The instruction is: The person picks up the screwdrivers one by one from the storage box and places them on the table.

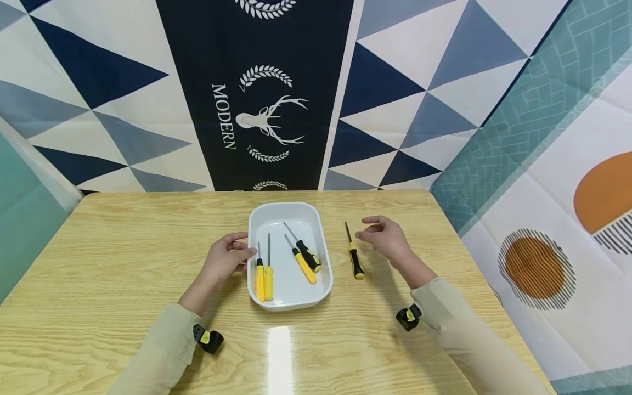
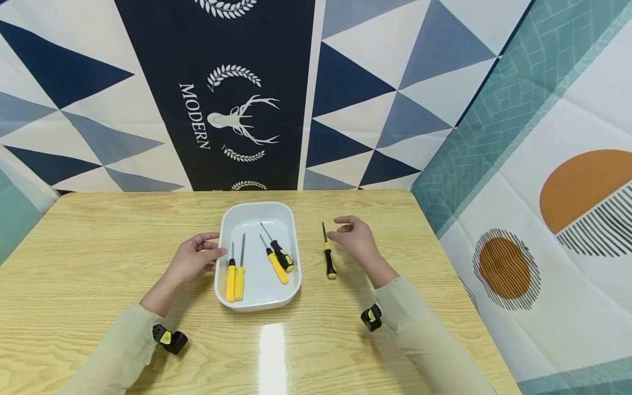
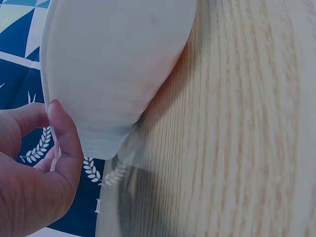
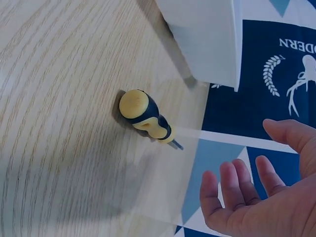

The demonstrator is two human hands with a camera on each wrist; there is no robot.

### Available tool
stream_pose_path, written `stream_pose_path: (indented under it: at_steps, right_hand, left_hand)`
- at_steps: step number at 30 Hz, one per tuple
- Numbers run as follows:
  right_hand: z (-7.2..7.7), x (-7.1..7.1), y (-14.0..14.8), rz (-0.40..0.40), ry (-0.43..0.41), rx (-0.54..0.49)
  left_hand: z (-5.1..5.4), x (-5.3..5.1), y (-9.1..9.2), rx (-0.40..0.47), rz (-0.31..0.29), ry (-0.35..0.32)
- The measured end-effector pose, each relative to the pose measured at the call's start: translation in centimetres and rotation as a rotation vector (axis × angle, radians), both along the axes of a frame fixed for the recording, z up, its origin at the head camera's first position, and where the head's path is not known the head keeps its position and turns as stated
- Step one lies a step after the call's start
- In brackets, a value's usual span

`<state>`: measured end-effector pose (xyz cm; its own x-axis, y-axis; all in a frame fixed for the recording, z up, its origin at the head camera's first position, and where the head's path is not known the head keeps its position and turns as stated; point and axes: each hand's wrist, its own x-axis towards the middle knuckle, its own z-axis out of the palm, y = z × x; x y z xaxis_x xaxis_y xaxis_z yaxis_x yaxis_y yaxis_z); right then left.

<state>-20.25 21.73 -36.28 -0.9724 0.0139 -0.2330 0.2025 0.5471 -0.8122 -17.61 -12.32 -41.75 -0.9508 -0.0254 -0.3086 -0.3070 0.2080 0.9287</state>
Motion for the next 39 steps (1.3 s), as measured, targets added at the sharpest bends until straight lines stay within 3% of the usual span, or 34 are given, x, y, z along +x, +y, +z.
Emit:
stream_pose_path:
  at_steps: [21, 39]
  right_hand:
    - [1.1, 1.5, -0.6, 0.033, 0.047, -0.029]
    - [1.0, 1.5, -0.5, 0.129, 0.084, -0.075]
  left_hand:
    - [-0.2, -0.1, -0.2, -0.014, -0.007, -0.002]
    - [-0.1, -0.1, -0.1, -0.009, -0.004, 0.006]
